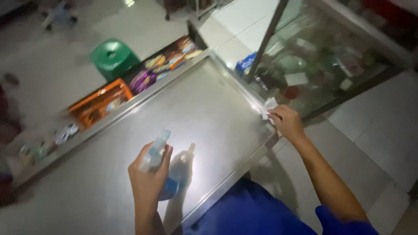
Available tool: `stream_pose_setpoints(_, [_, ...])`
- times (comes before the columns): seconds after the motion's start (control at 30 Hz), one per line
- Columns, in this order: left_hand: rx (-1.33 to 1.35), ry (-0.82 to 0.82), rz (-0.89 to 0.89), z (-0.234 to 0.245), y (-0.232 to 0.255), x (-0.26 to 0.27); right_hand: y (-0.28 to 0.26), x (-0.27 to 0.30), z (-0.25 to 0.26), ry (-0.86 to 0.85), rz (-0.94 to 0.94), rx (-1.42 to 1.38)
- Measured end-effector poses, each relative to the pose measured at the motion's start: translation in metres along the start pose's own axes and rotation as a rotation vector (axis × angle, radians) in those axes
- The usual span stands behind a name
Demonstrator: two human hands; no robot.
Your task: The person repeatedly sprays a cleaning solution onto a stainless steel countertop and wipes it with a white cloth. The person retrieves additional cloths from a nearby glass display case and continues wiping the same surface area.
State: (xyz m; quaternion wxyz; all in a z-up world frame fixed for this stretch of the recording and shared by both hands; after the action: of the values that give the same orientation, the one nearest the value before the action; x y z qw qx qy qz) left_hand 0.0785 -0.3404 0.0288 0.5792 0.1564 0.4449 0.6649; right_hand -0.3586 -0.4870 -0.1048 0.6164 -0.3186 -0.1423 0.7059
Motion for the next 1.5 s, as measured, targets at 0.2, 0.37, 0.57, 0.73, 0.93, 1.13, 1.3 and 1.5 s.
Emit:
stream_pose_setpoints(0.2, [0.050,-0.063,0.023,-0.054,0.032,-0.024,0.130,-0.058,0.088,0.269,-0.436,-0.076])
stream_pose_setpoints(0.37, [0.052,-0.064,0.051,-0.104,0.073,-0.039,0.187,-0.111,0.176,0.312,-0.525,-0.176])
stream_pose_setpoints(0.57, [0.153,-0.110,0.033,-0.193,0.132,-0.064,0.236,-0.151,0.262,0.367,-0.485,-0.292])
stream_pose_setpoints(0.73, [0.242,-0.112,-0.104,-0.267,0.186,-0.080,0.255,-0.149,0.330,0.421,-0.421,-0.060])
stream_pose_setpoints(0.93, [0.273,-0.198,-0.060,-0.332,0.222,-0.080,0.278,-0.175,0.360,0.379,-0.065,0.241])
stream_pose_setpoints(1.13, [0.230,-0.235,-0.179,-0.354,0.246,-0.087,0.298,-0.201,0.378,0.292,-0.268,0.413])
stream_pose_setpoints(1.3, [0.215,-0.211,-0.196,-0.360,0.256,-0.091,0.253,-0.274,0.452,0.560,0.285,0.411])
stream_pose_setpoints(1.5, [0.265,-0.197,-0.079,-0.362,0.247,-0.085,0.304,-0.424,0.404,0.020,0.144,0.785])
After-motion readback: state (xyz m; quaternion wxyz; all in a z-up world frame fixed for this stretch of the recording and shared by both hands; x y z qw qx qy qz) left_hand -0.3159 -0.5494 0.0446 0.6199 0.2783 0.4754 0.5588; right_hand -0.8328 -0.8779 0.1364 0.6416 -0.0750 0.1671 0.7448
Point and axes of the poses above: each hand's wrist, its own x-axis away from the middle knuckle, its own z-axis out of the back of the hand, y = z × x, the point moved 9 cm from there along -x, towards the middle knuckle, and after that the axes turned 11 degrees about -z, right-handed, at the moved point
